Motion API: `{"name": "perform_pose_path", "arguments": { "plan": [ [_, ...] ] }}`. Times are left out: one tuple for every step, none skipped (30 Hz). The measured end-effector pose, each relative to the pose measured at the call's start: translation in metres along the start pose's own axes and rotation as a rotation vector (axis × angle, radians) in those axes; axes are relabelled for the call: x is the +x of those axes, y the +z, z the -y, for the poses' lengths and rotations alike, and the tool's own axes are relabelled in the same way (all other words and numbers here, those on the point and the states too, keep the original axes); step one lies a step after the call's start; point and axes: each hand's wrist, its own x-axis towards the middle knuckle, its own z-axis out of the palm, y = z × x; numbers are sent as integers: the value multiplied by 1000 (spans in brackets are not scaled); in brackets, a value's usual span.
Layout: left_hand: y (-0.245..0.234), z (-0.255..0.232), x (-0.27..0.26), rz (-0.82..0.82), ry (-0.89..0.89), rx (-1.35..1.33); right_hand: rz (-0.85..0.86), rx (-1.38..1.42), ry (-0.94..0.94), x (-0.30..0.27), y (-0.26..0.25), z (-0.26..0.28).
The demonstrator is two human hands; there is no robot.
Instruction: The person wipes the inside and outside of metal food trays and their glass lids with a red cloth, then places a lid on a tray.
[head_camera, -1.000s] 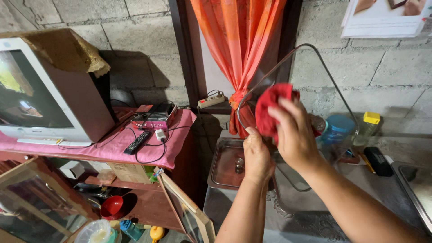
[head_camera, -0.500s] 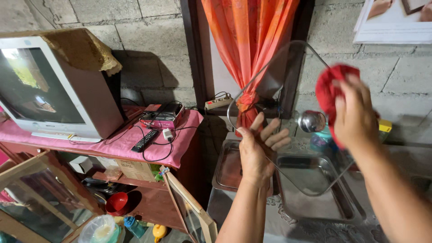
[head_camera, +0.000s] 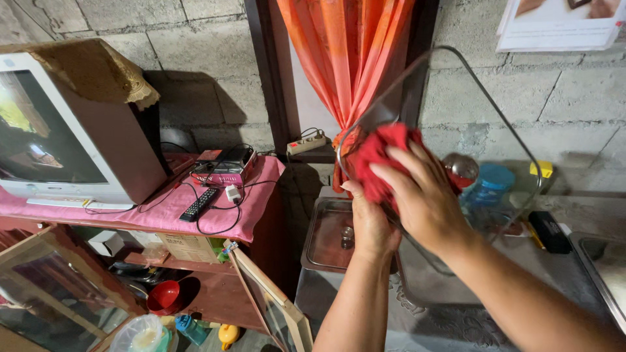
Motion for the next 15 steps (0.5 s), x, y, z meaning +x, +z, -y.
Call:
{"name": "perform_pose_path", "arguments": {
  "plan": [
    [0,1,-2,-32,-16,69,-1,-9,-11,15,2,1],
    [-1,3,-4,-64,-33,138,13,-17,-20,28,3,2],
    [-5,6,-5,-97,-47,207,27,-24,-32,40,4,3],
    [-10,10,-6,-94,-51,227,41,-30,-43,50,5,4],
    [-16,13,-7,-89,-55,248,53,-21,-35,58,7,4],
    [-22,15,-5,-85,-59,269,65,-12,-26,64,10,4],
    [-27,16,-3,-56,-35,255,79,-5,-20,68,11,4],
    [-29,15,-1,-28,-11,240,82,0,-21,67,11,6],
    [-28,13,0,0,15,226,84,7,-25,65,11,7],
    [-25,11,0,-67,15,218,87,14,-28,62,12,8],
    [-21,4,1,-134,18,213,105,9,-35,57,11,11],
    [-17,-3,2,-201,22,207,123,4,-41,48,9,15],
    [-14,-11,2,-208,8,127,144,-1,-45,37,5,19],
    [-13,-18,1,-215,-6,47,167,-11,-42,27,3,23],
    [-12,-22,2,-218,-21,-32,186,-24,-38,17,0,27]
  ]
}}
